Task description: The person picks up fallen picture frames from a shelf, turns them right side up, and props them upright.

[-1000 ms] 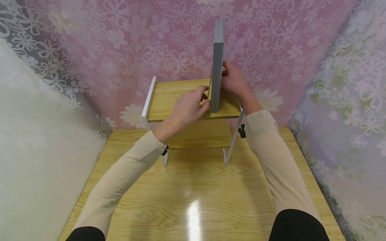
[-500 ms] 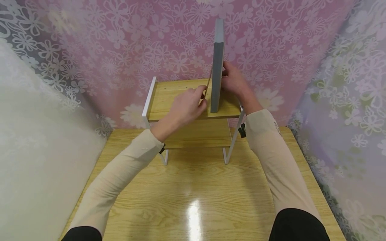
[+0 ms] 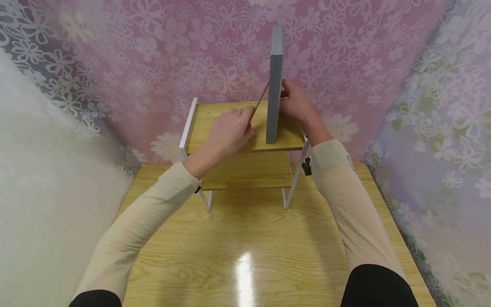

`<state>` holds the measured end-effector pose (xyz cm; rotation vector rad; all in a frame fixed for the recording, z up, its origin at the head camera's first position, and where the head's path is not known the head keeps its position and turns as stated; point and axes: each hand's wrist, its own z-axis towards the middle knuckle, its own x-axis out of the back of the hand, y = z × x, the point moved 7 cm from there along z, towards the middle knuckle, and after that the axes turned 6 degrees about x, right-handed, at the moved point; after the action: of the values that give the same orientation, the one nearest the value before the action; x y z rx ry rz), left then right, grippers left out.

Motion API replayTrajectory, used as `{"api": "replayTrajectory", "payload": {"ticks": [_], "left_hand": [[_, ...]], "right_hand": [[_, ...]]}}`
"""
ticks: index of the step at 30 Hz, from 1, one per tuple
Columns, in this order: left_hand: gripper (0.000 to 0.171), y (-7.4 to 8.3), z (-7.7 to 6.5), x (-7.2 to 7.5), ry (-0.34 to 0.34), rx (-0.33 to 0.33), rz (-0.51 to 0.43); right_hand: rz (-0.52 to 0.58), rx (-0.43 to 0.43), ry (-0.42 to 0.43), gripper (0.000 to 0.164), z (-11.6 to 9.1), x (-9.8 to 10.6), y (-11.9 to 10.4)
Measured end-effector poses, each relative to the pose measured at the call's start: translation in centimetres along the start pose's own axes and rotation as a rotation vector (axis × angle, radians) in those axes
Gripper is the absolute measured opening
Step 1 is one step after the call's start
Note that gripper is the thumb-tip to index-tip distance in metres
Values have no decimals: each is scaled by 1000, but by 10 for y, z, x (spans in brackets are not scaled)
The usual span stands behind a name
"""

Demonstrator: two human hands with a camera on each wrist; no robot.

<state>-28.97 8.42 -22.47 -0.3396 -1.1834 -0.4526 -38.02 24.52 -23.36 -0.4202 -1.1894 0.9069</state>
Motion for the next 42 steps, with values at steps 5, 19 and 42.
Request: {"api": "replayTrajectory", "payload": {"ticks": [5,19,42], "left_hand": [[42,-3,-1,0,-13,-3,16],[41,-7,-2,4,37,-39,41],[38,-20,-2,10,48,-41,90]], "right_hand": [[-9,2,5,19,0,-1,1],[-13,-2,-34,30,-3,0,2],[-33,37,-39,23,-1,-1,1]]}}
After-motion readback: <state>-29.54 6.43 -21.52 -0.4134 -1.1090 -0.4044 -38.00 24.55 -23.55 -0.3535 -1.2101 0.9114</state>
